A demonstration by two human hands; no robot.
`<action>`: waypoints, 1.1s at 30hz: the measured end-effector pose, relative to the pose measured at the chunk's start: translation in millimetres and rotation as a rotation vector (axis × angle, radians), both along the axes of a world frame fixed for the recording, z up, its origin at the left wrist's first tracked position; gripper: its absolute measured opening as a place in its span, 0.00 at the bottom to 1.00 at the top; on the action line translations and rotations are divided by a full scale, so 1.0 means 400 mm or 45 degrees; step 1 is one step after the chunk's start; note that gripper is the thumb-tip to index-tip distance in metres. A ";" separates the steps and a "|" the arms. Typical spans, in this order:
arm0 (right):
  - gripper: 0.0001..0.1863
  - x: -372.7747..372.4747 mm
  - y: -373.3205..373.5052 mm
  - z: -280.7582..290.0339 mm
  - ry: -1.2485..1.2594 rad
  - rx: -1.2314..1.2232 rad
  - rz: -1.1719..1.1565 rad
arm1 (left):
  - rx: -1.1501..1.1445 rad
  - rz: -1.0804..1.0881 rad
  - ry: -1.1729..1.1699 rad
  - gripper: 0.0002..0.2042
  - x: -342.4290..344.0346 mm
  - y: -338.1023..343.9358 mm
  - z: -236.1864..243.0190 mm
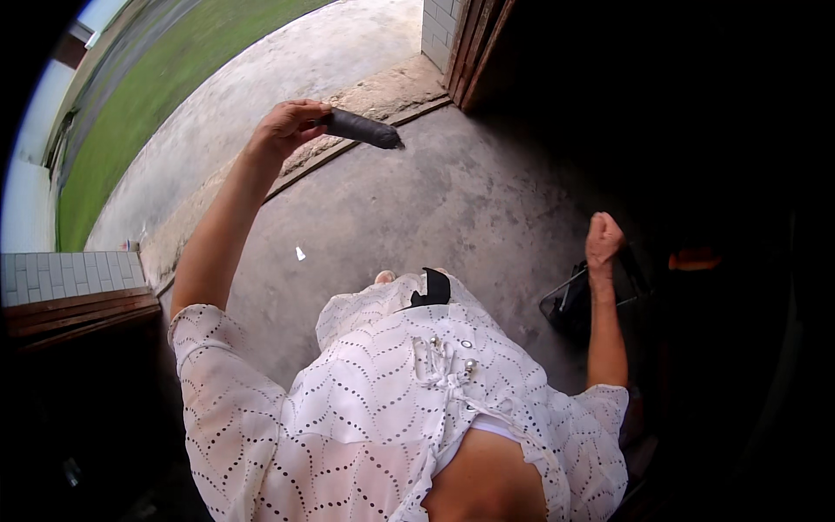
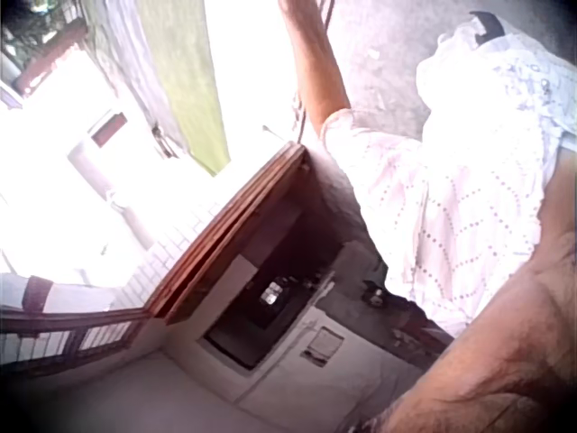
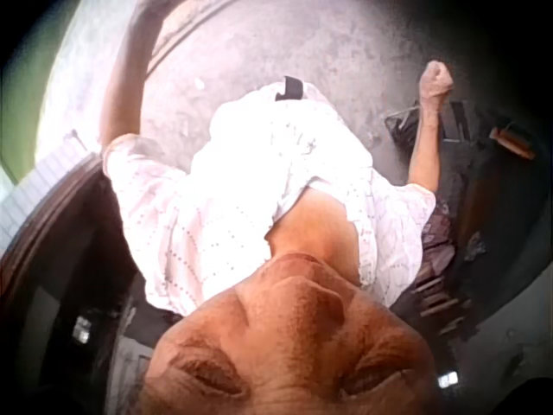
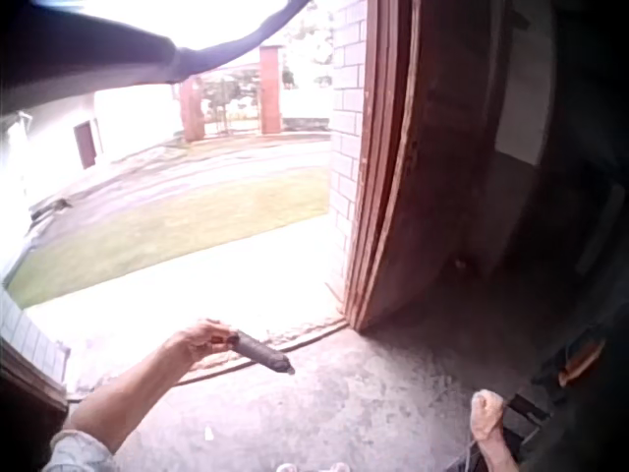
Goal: The person fits a black fabric cover onto a metal chair frame and then holds a spool of grey thread.
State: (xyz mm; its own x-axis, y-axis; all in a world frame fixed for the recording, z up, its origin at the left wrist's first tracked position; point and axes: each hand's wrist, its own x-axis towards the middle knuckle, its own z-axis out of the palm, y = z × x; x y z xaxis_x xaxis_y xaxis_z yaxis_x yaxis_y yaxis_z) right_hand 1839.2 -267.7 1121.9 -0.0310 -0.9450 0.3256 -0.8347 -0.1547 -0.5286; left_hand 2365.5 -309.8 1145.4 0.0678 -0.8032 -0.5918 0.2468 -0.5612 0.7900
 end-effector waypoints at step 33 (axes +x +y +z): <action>0.16 0.098 0.150 0.077 -1.487 0.704 0.105 | 0.008 -0.526 0.095 0.03 -0.404 -0.066 -0.010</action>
State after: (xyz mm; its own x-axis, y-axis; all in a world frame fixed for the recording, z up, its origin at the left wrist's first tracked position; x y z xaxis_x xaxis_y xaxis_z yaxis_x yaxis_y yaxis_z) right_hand 1878.5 -207.7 1152.7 0.0338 -0.9575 -0.2864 0.1630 0.2880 -0.9436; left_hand 2204.0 -336.4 1141.2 -0.3023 -0.7502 -0.5880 0.0560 -0.6298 0.7747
